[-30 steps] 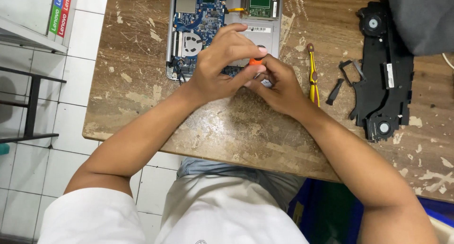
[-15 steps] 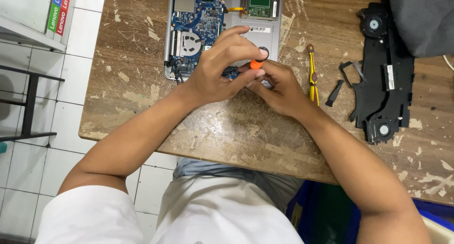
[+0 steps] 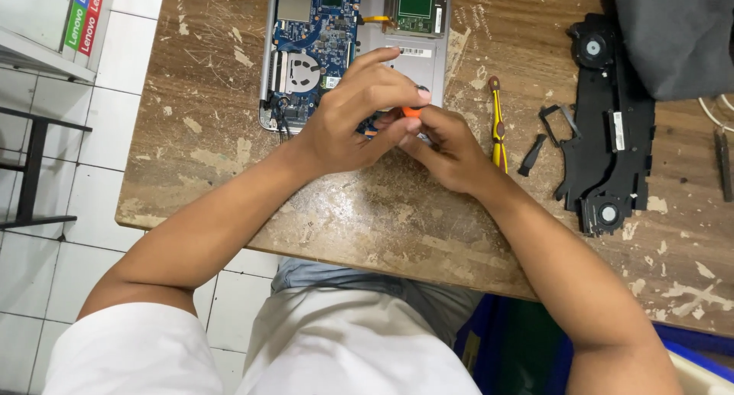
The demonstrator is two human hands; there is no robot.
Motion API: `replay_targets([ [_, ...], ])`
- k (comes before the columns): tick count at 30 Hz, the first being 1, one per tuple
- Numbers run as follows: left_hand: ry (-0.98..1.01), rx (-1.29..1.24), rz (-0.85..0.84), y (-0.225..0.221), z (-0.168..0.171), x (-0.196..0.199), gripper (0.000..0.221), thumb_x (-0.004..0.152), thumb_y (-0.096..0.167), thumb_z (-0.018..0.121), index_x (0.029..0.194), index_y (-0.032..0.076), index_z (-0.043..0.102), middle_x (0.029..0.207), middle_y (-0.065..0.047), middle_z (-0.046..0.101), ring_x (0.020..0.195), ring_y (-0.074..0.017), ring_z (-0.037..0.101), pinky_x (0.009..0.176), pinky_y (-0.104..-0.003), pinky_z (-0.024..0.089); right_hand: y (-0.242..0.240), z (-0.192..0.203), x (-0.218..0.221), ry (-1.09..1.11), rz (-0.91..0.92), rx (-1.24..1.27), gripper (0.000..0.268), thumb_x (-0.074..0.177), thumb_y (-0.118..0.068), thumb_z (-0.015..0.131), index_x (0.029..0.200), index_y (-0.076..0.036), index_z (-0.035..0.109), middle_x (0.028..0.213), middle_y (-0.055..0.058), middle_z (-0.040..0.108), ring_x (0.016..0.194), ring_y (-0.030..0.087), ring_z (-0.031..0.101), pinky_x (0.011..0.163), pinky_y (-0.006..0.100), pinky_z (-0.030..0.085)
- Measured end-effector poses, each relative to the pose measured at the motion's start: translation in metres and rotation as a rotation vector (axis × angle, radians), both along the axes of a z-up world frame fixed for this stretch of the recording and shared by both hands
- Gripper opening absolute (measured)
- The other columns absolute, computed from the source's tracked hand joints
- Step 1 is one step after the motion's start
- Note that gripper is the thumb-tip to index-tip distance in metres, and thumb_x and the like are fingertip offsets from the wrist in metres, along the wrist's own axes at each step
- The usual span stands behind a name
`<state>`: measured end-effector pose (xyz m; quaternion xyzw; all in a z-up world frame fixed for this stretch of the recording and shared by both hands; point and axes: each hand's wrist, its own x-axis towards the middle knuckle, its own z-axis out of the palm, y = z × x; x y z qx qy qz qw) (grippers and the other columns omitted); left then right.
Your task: Disassembling internal components of a laptop using a screwdriver on a repair bench.
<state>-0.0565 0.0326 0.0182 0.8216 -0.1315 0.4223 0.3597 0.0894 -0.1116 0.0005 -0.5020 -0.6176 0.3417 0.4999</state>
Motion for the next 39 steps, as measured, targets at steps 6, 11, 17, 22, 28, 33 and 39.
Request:
replay_targets([
  [6,-0.013,-0.012,-0.01,0.001,-0.004,0.001,0.032,0.105,0.013,0.073,0.128,0.008,0.051,0.104,-0.014,0.064,0.099,-0.0274,0.064,0.113,-0.058,0.048,0.005,0.003,-0.005,-0.123,-0.124,0.082,0.017,0.103,-0.003,0.064,0.12,0.002,0.062,0.108,0.012,0.059,0.1,0.025,0.062,0.084,0.033,0.051],
  [11,0.057,-0.058,-0.033,-0.003,-0.003,-0.003,0.024,0.115,0.021,0.045,0.136,0.008,0.048,0.129,-0.017,0.068,0.12,-0.033,0.071,0.124,-0.061,0.04,0.003,0.006,-0.002,-0.09,-0.043,0.046,0.023,0.11,-0.018,0.051,0.117,0.003,0.059,0.11,0.014,0.059,0.104,0.026,0.057,0.092,0.036,0.048],
  [17,0.019,-0.02,0.014,-0.001,-0.002,0.0,0.021,0.111,0.009,0.059,0.131,0.007,0.053,0.109,-0.013,0.07,0.101,-0.0285,0.072,0.119,-0.059,0.043,0.002,0.009,-0.002,-0.046,-0.029,-0.01,0.018,0.107,-0.008,0.057,0.123,0.001,0.059,0.101,0.007,0.056,0.095,0.019,0.053,0.084,0.031,0.045],
  [22,-0.043,-0.007,0.046,0.003,-0.012,0.004,0.032,0.102,0.018,0.077,0.122,0.009,0.052,0.091,-0.009,0.061,0.086,-0.0233,0.06,0.109,-0.056,0.049,0.004,0.007,-0.005,-0.103,-0.103,0.009,0.014,0.102,-0.001,0.067,0.113,-0.002,0.057,0.103,0.01,0.06,0.093,0.02,0.059,0.079,0.031,0.047],
  [28,-0.005,-0.074,0.012,-0.001,0.002,-0.003,0.02,0.11,0.02,0.052,0.122,0.005,0.05,0.115,-0.021,0.066,0.111,-0.0335,0.068,0.119,-0.063,0.041,0.003,0.012,-0.003,-0.085,-0.045,-0.014,0.03,0.111,-0.024,0.048,0.123,0.001,0.059,0.114,0.013,0.064,0.106,0.023,0.062,0.092,0.033,0.049],
  [33,-0.046,-0.015,0.043,-0.001,0.0,0.0,0.016,0.11,0.014,0.06,0.123,0.007,0.055,0.091,-0.012,0.067,0.09,-0.0283,0.07,0.116,-0.06,0.044,0.001,0.016,-0.006,-0.059,-0.041,-0.028,0.016,0.105,-0.011,0.063,0.115,0.001,0.059,0.107,0.011,0.058,0.091,0.017,0.057,0.079,0.029,0.049],
  [39,-0.055,-0.029,0.029,0.002,-0.002,0.0,0.034,0.103,0.022,0.073,0.122,0.005,0.051,0.111,-0.019,0.061,0.105,-0.0308,0.061,0.112,-0.06,0.05,0.002,0.001,-0.002,-0.124,-0.127,-0.043,0.012,0.1,0.003,0.064,0.105,-0.007,0.058,0.092,0.003,0.055,0.076,0.012,0.044,0.069,0.026,0.034],
])
